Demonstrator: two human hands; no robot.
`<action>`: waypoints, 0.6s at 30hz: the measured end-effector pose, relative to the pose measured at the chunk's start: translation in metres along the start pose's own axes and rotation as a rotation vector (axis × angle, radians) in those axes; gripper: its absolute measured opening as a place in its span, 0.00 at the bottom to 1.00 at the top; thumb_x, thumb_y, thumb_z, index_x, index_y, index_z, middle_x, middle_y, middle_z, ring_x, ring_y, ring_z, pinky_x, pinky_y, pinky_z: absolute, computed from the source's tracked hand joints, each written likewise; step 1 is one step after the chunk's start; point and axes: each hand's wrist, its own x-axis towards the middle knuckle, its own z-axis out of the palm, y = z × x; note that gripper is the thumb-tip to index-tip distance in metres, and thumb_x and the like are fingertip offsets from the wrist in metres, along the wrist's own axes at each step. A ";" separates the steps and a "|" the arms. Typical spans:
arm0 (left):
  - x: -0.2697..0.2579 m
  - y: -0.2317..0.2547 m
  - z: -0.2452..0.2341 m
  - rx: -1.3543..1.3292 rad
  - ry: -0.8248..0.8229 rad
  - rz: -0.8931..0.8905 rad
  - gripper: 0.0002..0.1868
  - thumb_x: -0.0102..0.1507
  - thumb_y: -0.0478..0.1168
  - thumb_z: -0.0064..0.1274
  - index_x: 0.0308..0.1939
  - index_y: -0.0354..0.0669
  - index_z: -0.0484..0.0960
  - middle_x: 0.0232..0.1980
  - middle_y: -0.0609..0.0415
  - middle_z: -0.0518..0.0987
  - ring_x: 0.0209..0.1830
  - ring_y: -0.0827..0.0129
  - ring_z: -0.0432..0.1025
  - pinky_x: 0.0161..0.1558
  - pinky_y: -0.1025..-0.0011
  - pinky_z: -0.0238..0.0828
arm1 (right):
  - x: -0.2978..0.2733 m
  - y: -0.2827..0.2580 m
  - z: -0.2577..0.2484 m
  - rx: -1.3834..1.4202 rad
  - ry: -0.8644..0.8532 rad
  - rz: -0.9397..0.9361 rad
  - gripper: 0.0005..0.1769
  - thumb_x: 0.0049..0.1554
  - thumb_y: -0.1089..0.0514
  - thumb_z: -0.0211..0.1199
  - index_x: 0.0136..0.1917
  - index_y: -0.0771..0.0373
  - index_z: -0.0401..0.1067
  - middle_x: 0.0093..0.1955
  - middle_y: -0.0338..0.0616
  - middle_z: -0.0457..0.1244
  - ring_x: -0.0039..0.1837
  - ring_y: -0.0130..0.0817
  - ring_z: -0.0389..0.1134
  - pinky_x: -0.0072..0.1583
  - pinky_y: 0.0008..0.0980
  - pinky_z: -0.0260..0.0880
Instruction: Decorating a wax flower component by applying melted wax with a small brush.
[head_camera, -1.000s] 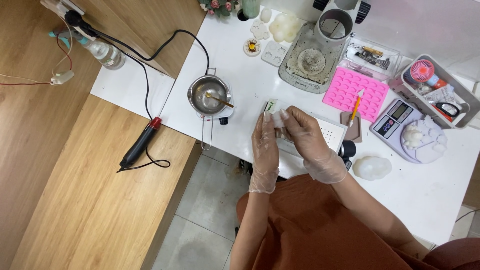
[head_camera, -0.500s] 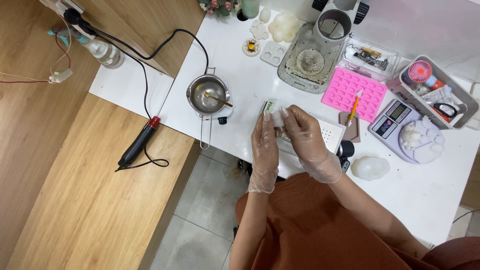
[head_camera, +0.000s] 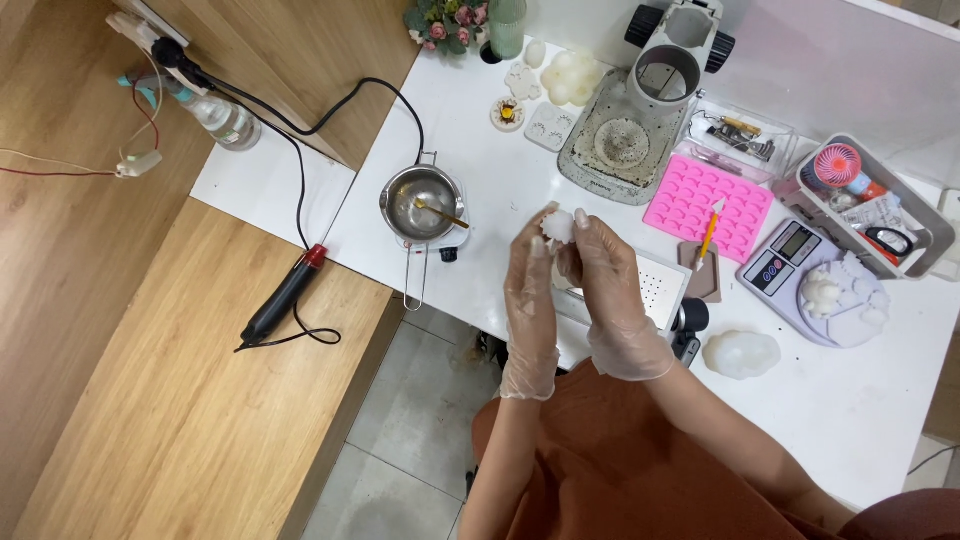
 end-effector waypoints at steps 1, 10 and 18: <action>-0.001 -0.012 0.000 -0.024 -0.027 -0.104 0.28 0.72 0.56 0.41 0.65 0.39 0.73 0.57 0.58 0.76 0.52 0.78 0.69 0.52 0.75 0.69 | -0.009 -0.024 0.014 0.006 0.049 0.126 0.20 0.66 0.42 0.48 0.46 0.56 0.71 0.35 0.30 0.60 0.38 0.20 0.57 0.43 0.23 0.60; 0.014 0.035 0.005 -0.317 -0.019 -0.414 0.28 0.73 0.54 0.40 0.65 0.37 0.80 0.50 0.53 0.79 0.51 0.69 0.69 0.52 0.73 0.69 | -0.002 0.004 -0.025 -0.143 -0.117 -0.096 0.32 0.72 0.37 0.40 0.47 0.63 0.74 0.35 0.37 0.61 0.39 0.26 0.58 0.43 0.28 0.60; 0.034 0.035 -0.010 -0.239 -0.094 -0.369 0.28 0.72 0.57 0.37 0.59 0.41 0.81 0.53 0.49 0.85 0.56 0.66 0.80 0.57 0.68 0.73 | -0.018 -0.023 -0.093 -0.191 0.044 -0.276 0.28 0.74 0.43 0.33 0.46 0.58 0.68 0.43 0.43 0.67 0.41 0.30 0.64 0.44 0.30 0.66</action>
